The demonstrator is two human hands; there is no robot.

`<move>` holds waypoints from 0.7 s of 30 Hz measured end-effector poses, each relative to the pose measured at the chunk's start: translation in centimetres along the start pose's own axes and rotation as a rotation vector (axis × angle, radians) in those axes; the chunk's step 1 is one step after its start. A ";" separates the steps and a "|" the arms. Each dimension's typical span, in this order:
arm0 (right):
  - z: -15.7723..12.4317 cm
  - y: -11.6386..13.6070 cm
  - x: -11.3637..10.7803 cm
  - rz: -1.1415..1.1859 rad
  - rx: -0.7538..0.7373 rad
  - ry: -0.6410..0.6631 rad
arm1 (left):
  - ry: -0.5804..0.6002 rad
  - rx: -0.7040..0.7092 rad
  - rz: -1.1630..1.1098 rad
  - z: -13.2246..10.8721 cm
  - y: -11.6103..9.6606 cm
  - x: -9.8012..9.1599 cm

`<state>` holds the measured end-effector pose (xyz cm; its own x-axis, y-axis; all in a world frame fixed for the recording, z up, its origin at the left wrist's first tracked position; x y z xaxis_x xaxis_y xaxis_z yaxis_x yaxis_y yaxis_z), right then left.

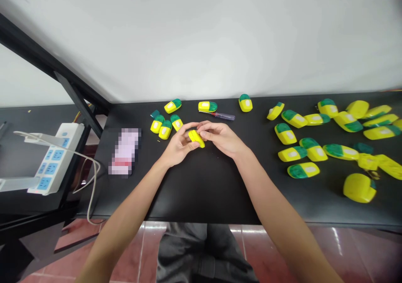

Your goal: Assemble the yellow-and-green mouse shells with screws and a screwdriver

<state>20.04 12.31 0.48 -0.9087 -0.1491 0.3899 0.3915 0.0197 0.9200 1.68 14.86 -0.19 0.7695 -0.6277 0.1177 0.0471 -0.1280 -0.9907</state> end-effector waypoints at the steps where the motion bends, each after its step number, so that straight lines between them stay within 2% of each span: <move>1: 0.0 0.0 0.0 0.010 0.002 0.004 | 0.009 0.010 0.004 0.0 0.0 0.0; 16: -0.3 0.2 0.5 -0.037 0.055 0.061 | 0.152 0.054 -0.023 -0.4 0.2 0.2; 21: -0.6 0.7 0.4 -0.006 0.121 0.149 | 0.205 0.036 -0.036 -0.6 0.0 0.5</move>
Point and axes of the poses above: each hand's wrist, its own z-axis towards the middle knuckle, its own x-axis out of the palm, y = z × x, the point moved 2 cm from there along z, towards the middle knuckle, and after that the axes turned 6 degrees about -x, right-handed, at the moved point
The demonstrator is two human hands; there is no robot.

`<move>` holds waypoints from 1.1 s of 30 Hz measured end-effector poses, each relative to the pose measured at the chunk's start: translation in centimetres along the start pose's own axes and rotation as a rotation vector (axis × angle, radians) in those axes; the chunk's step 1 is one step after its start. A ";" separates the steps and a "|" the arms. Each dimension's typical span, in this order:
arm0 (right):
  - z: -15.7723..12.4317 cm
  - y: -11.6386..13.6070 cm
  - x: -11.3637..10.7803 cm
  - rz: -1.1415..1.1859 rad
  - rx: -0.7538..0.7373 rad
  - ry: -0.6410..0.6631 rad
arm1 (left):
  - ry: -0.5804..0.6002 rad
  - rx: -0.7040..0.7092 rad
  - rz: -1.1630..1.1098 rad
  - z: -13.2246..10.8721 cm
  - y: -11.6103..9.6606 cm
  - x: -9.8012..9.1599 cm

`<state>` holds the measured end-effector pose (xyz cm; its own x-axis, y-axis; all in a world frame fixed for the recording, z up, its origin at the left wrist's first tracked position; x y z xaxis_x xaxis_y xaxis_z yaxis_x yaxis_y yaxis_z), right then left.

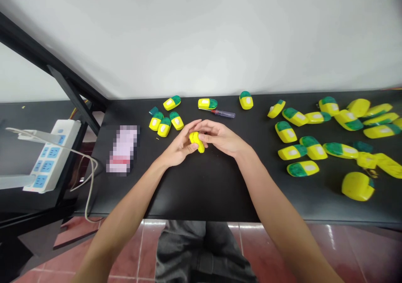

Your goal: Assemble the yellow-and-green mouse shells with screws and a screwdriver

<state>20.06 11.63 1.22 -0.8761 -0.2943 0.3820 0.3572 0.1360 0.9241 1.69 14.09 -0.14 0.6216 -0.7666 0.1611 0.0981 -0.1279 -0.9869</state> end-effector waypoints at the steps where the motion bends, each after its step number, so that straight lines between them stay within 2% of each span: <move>1: -0.1 0.1 0.0 0.001 0.010 0.030 | 0.015 -0.008 -0.002 0.0 -0.1 0.1; 5: -0.3 0.5 0.0 -0.024 0.021 0.117 | 0.074 -0.076 -0.012 -0.1 -0.3 0.4; 9: -0.1 0.2 0.1 -0.004 0.013 0.094 | 0.084 -0.092 -0.036 0.0 -0.4 0.4; 14: 0.3 -0.6 0.5 -0.044 -0.028 -0.032 | -0.013 -0.082 0.055 0.0 -0.1 1.0; 20: 0.6 -0.7 0.3 0.017 -0.152 -0.126 | -0.213 0.036 0.177 0.2 0.4 1.7; 25: 0.6 -0.5 -0.3 0.026 -0.207 -0.126 | -0.258 0.094 0.088 0.5 0.3 1.2; 29: 0.5 -0.3 -0.3 0.015 -0.222 -0.128 | -0.278 0.058 -0.026 0.6 0.1 1.1; 33: 0.2 0.1 -0.2 -0.029 -0.206 -0.076 | -0.305 0.016 -0.094 0.5 -0.1 1.0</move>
Point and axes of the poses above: each hand's wrist, its own z-axis towards the middle knuckle, its own x-axis out of the palm, y = z × x, the point moved 2 cm from there along z, towards the middle knuckle, and after that the axes turned 6 degrees about -x, right-handed, at the moved point
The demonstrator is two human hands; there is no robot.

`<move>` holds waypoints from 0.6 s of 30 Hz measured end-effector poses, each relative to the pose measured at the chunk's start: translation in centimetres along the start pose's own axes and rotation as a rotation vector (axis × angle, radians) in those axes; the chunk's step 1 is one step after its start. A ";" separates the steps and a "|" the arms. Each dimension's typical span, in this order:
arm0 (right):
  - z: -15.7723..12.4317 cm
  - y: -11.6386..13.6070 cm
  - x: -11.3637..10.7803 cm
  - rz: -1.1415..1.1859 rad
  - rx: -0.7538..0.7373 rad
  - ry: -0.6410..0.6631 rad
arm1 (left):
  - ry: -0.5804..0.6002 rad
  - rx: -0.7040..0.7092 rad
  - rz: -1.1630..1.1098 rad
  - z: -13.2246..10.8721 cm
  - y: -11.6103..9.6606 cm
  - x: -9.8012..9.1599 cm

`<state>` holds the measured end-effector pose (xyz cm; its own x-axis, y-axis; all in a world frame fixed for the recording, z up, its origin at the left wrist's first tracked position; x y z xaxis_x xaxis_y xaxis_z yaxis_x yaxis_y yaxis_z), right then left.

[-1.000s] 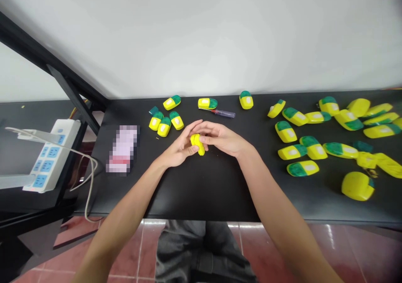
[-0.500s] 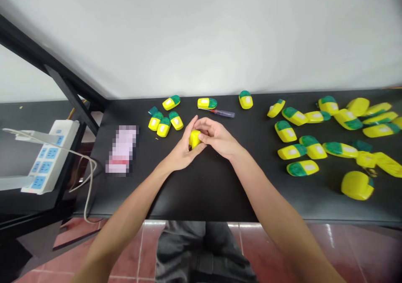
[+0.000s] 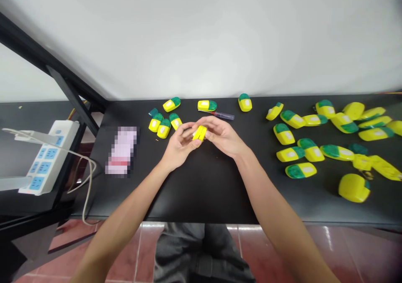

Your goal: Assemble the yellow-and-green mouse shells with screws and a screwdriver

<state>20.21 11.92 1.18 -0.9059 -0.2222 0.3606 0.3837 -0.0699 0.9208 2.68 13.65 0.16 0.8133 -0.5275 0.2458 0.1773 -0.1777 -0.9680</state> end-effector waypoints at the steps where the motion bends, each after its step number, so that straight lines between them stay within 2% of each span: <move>1: -0.1 0.1 -0.1 -0.025 0.004 0.011 | -0.005 -0.010 -0.005 0.0 -0.1 0.0; 6: -0.1 0.3 -0.2 -0.083 -0.025 0.007 | 0.049 0.002 -0.002 -0.1 -0.2 -0.1; 10: 0.1 0.1 0.2 -0.084 -0.081 -0.037 | 0.069 0.070 0.116 -0.3 0.2 0.3; 13: 0.3 -0.2 0.6 -0.065 -0.108 -0.087 | 0.007 0.132 0.324 -0.6 0.4 0.5; 18: 0.5 -0.9 1.3 -0.073 -0.115 -0.154 | -0.186 0.266 0.645 -1.0 -0.3 0.5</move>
Point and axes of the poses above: each hand's wrist, its own z-axis towards the middle knuckle, its own x-axis out of the palm, y = z × x, the point moved 2 cm from there along z, towards the middle knuckle, and after that the axes turned 6 degrees about -x, right-handed, at the moved point
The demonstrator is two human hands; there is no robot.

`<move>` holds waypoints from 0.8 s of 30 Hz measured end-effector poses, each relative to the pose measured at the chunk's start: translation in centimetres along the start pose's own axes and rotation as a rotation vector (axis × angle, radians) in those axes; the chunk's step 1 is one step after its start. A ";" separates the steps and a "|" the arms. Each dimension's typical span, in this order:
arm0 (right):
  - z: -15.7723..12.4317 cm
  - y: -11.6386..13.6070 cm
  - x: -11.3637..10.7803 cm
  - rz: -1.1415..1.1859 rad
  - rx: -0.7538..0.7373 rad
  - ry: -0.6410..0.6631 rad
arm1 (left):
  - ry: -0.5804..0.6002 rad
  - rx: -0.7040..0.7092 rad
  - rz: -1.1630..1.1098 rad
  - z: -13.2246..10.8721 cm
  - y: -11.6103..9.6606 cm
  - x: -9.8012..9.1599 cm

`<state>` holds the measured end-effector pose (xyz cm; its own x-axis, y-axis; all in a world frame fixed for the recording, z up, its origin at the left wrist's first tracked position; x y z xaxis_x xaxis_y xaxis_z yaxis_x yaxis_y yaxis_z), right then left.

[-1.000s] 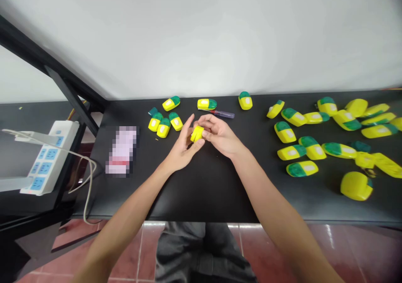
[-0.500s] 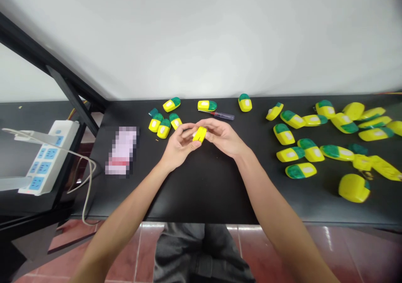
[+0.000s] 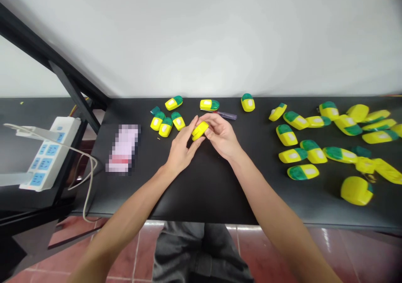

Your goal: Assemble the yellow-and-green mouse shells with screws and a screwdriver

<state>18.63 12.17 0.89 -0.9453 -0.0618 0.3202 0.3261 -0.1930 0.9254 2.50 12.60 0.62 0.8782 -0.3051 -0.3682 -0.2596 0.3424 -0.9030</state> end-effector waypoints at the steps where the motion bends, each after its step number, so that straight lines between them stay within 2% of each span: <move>1: 0.0 -0.1 0.1 -0.014 -0.011 -0.012 | -0.016 0.021 0.020 0.0 -0.1 -0.1; 7: -0.1 -0.3 0.5 -0.070 -0.054 -0.080 | -0.053 0.086 0.022 0.1 -0.4 0.0; 14: -0.2 -0.5 0.5 -0.034 -0.050 -0.086 | -0.051 0.035 0.071 -0.1 -0.2 0.1; 17: -0.2 -0.4 0.5 -0.102 -0.062 -0.103 | -0.025 -0.007 0.044 0.0 0.0 0.1; 24: -0.1 0.3 0.1 -0.307 -0.108 -0.105 | -0.043 -0.097 0.032 0.4 0.3 0.0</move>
<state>18.58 12.05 1.17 -0.9919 0.1148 0.0544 0.0189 -0.2902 0.9568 2.63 13.10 0.41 0.8847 -0.2564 -0.3893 -0.3238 0.2627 -0.9089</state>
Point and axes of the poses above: each hand's wrist, its own z-axis towards the middle knuckle, its own x-axis out of the palm, y = z × x, the point moved 2 cm from there along z, towards the middle knuckle, and after that the axes turned 6 degrees about -x, right-handed, at the moved point
